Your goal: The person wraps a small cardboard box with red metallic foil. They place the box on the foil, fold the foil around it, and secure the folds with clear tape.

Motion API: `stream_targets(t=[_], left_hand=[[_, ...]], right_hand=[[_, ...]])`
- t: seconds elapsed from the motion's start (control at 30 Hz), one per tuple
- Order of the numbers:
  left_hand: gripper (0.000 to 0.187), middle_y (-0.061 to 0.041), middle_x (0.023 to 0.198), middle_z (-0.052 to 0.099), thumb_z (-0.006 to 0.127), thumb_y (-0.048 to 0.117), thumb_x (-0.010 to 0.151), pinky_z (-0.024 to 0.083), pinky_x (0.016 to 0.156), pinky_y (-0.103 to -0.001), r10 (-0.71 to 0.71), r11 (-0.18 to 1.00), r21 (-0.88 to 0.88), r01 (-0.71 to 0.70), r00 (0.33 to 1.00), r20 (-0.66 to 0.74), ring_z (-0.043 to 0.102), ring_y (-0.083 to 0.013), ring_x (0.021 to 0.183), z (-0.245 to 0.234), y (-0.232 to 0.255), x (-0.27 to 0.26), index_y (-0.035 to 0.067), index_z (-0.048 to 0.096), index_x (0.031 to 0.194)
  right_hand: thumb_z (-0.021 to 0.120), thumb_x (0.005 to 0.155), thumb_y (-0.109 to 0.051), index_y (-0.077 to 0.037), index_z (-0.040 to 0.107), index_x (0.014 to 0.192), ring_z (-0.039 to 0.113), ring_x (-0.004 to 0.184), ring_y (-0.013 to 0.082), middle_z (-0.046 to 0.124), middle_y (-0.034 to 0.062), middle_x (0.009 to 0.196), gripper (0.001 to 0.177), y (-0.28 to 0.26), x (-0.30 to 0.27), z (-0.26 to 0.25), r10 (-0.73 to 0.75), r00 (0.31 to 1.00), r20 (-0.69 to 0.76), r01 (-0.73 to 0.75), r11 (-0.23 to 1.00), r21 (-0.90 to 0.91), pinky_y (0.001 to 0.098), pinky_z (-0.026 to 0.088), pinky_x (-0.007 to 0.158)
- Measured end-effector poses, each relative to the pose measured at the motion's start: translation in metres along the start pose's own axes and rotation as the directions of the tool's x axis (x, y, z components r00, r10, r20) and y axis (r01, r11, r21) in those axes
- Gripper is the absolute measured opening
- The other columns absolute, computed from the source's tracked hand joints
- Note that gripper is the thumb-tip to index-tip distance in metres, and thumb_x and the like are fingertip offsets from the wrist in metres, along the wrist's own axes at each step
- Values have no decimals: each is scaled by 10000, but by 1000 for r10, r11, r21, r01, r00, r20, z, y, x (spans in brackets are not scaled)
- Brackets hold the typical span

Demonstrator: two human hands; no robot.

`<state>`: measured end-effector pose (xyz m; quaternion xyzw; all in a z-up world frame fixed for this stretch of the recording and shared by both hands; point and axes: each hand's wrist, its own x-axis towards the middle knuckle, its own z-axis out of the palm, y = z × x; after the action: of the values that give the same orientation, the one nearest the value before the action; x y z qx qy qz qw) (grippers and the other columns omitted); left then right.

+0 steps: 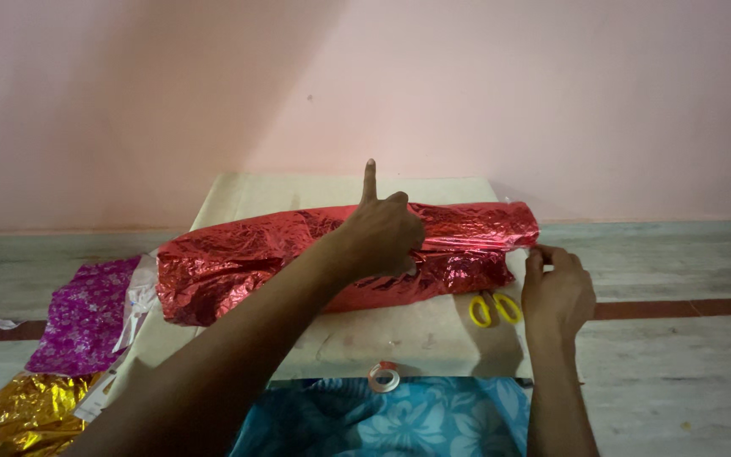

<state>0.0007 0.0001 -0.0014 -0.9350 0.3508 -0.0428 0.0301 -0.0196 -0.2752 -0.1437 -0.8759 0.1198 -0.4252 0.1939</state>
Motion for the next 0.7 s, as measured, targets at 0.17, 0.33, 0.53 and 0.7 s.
stream_targets(t=[0.17, 0.33, 0.53, 0.7], left_hand=[[187, 3, 843, 705, 843, 349, 738, -16, 1135, -852, -11, 999, 41, 10, 1000, 12, 575, -247, 1160, -2, -1, 0, 209, 796, 852], [231, -4, 864, 703, 852, 371, 711, -30, 1128, -855, -9, 1000, -10, 9, 1000, 0, 566, -255, 1165, -3, -1, -3, 209, 791, 864], [210, 13, 906, 716, 839, 309, 741, -56, 1147, -840, -25, 997, -77, 19, 997, -70, 555, -235, 1222, 3, 1, -9, 193, 779, 906], [219, 43, 1013, 720, 837, 232, 719, -62, 1138, -822, -34, 981, -195, 3, 987, -158, 512, -232, 1282, 10, 0, -18, 169, 766, 917]], right_hand=[[704, 1015, -243, -128, 798, 1075, 705, 913, 347, 756, 126, 1071, 160, 40, 10, 11, 41, 994, -104, -46, 998, -46, 471, 552, 797], [711, 1019, -226, -111, 800, 1156, 651, 837, 226, 767, 106, 1033, 200, 73, 27, -18, 372, 916, 151, -401, 870, 287, 372, 499, 712], [673, 958, -162, -92, 772, 1135, 549, 809, 87, 759, 1, 1021, 214, 27, 21, -61, 372, 728, 577, -680, 504, 533, 253, 451, 636], [652, 947, -153, -100, 775, 1160, 597, 831, 88, 779, 21, 1041, 251, -11, 3, -70, 278, 755, 593, -628, 565, 535, 246, 477, 656]])
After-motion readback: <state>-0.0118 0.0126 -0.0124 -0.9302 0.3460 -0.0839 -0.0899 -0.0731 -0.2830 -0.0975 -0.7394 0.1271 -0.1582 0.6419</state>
